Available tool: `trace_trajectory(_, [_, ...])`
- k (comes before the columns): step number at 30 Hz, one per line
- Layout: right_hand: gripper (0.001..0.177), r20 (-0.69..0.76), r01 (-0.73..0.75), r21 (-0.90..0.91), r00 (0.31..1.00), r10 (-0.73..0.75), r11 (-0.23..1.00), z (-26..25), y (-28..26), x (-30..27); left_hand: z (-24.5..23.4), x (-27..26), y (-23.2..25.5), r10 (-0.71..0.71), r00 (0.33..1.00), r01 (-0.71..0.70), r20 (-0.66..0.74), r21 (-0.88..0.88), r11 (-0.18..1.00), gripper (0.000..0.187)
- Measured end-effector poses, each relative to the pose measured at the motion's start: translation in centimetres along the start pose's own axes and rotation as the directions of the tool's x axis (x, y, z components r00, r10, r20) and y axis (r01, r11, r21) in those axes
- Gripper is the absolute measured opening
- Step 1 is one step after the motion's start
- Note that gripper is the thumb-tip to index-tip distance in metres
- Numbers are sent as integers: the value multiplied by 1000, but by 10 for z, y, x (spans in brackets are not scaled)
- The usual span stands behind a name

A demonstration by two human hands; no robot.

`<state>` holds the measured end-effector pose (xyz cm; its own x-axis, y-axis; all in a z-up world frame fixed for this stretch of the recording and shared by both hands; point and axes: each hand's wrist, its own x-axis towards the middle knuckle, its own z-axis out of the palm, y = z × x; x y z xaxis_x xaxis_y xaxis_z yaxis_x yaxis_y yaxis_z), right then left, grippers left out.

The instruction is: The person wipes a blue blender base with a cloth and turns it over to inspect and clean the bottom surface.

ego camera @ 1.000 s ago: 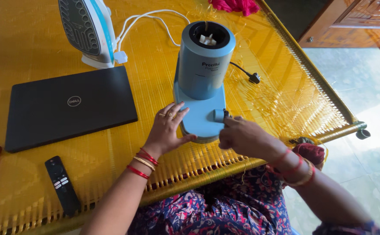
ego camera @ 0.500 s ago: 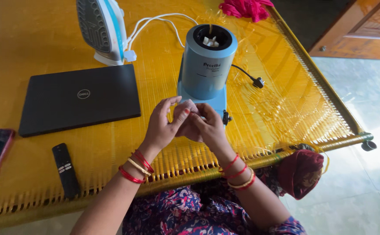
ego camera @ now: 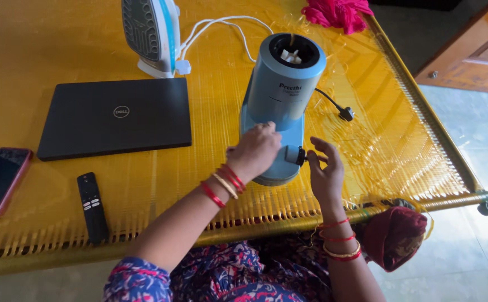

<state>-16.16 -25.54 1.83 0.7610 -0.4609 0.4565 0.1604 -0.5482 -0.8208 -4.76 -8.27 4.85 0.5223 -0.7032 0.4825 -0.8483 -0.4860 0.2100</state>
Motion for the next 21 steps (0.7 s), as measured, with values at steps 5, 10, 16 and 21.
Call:
trace_trajectory(5, [28,34,-24,-101,999,28,995,11,12,-5,14,-4,13,-51,999,51,2,-152,987,21])
trace_trajectory(10, [25,47,-49,-3,998,49,999,20,11,-10,-6,-3,11,-175,962,227,208,-262,938,18])
trace_trajectory(16, [23,24,30,-57,999,-28,998,20,7,-13,1,8,1,-104,977,156,188,-287,945,15])
trace_trajectory(21, [22,18,30,-64,999,-29,997,21,6,-13,5,14,-1,-147,970,203,192,-318,926,13])
